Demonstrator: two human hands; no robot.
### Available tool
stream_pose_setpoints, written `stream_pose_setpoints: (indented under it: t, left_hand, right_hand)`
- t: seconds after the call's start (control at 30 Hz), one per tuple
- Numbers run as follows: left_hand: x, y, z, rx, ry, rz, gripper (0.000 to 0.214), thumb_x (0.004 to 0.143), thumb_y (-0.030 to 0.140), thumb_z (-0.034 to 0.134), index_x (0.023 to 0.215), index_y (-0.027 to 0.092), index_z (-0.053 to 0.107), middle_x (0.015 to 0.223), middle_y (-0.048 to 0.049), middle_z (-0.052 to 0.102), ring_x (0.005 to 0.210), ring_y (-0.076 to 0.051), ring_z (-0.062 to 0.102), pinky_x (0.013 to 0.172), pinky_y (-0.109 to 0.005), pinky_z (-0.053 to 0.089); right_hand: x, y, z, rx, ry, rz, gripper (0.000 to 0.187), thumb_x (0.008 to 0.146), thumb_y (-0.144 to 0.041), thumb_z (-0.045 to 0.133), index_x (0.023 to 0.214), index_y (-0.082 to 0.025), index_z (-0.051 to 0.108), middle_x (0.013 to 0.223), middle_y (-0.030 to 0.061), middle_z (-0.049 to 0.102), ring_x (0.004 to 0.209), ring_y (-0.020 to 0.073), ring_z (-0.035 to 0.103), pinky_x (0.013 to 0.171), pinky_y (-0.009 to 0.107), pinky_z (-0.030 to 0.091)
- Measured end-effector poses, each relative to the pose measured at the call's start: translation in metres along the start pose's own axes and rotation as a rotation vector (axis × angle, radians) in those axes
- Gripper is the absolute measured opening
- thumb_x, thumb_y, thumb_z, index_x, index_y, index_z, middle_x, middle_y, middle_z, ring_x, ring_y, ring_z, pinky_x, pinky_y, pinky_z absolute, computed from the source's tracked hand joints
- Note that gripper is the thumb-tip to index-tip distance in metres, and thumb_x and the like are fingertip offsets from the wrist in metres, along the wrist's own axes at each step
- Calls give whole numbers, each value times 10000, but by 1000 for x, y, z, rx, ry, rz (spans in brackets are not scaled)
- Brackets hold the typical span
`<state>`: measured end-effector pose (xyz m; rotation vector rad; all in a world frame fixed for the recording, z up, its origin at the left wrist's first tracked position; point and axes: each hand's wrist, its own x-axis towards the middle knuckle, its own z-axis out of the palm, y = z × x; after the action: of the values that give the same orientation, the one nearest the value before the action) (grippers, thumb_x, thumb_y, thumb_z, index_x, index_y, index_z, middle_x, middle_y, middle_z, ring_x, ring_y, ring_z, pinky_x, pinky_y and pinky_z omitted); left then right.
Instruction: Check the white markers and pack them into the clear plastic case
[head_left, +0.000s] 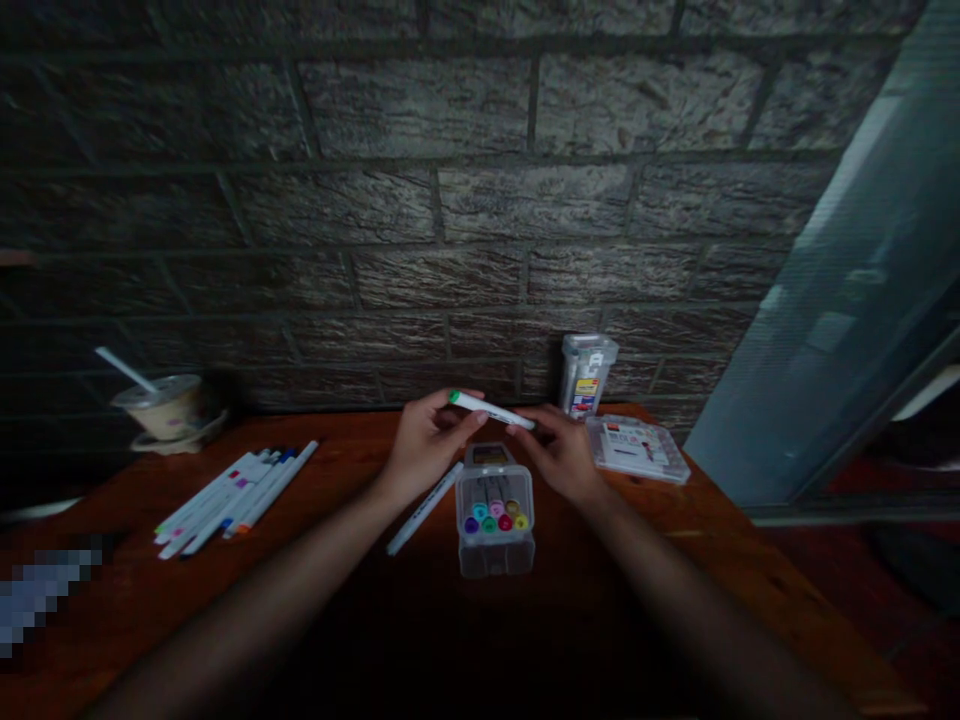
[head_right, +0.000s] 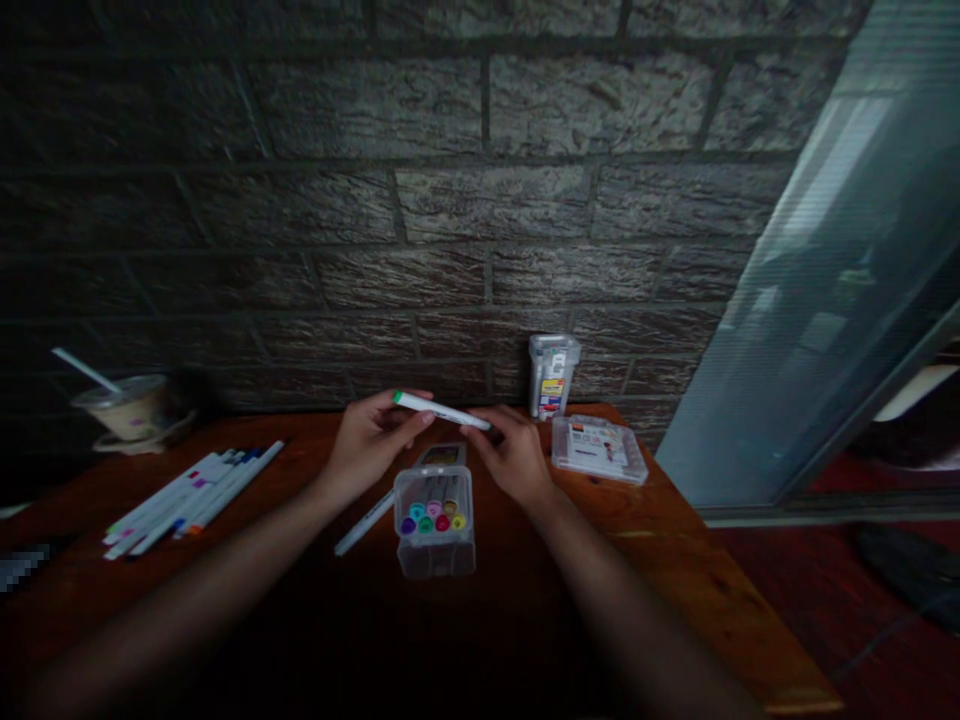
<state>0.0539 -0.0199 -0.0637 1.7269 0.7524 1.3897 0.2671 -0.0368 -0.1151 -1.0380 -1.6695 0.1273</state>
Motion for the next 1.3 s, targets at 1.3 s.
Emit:
stream_pose_setpoints:
  t: [1.3]
  left_hand:
    - [10, 10, -13, 118, -147, 170, 229, 905, 392, 768, 1001, 184, 773, 714, -20, 726, 595, -134, 640, 521, -224, 441]
  right_hand:
    - [-2, -25, -6, -165, -66, -116, 280, 1064, -285, 522, 1283, -221, 684, 1126, 115, 769, 1015, 268, 731, 862, 400, 595]
